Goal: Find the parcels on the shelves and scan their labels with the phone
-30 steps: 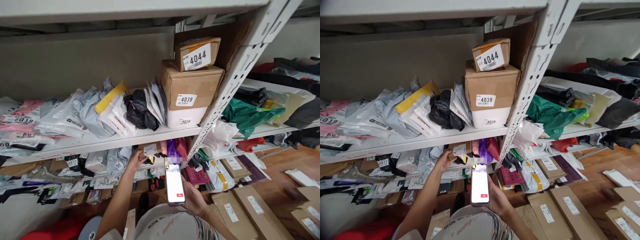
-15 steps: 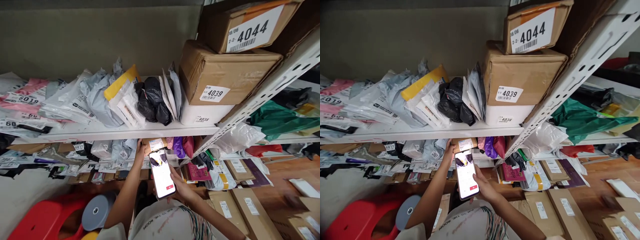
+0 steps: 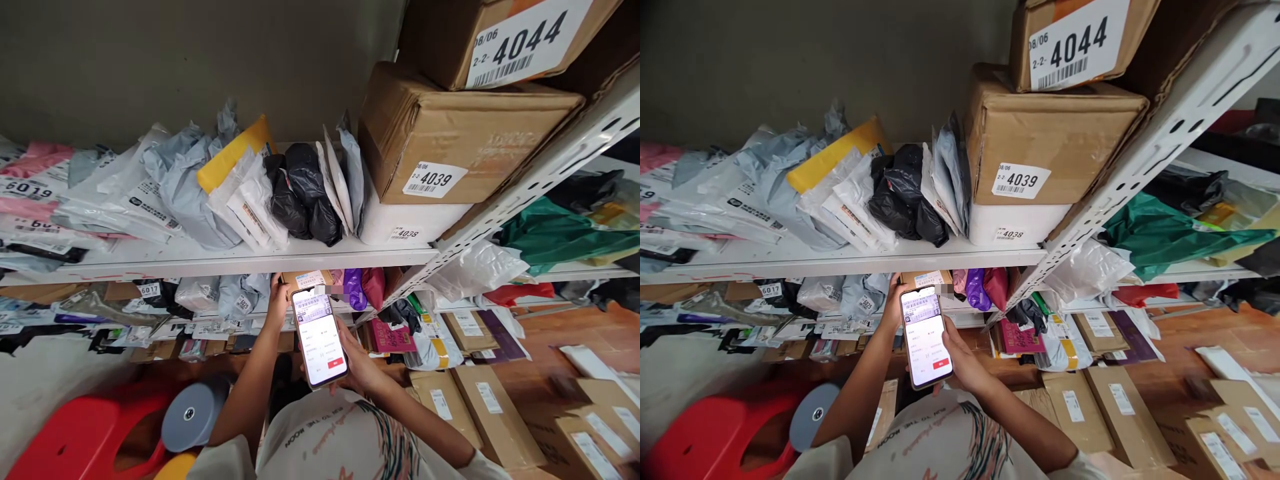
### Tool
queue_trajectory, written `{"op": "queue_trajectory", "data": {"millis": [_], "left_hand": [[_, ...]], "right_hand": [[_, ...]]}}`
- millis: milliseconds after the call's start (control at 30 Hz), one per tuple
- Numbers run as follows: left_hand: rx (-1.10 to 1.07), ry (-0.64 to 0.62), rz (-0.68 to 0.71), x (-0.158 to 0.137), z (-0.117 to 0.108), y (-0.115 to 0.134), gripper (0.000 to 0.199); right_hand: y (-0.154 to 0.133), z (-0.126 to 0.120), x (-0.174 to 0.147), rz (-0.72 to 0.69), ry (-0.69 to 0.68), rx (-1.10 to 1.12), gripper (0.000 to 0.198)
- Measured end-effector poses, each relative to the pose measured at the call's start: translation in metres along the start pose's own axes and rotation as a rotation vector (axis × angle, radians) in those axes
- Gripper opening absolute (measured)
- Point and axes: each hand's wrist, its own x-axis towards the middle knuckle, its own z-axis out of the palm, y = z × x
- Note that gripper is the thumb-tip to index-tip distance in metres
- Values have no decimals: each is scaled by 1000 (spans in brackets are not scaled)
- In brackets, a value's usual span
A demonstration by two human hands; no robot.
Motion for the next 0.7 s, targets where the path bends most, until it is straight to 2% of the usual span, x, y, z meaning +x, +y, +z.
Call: {"op": "queue_trajectory", "data": {"millis": [533,700], "left_hand": [[-19,2,-15,0,-1,2,61],[5,8,-46,-3,-2,5,62]], "right_hand": [[-3,5,0,1,-3,-25,85],[-3,3,0,10,9,-24,77]]}}
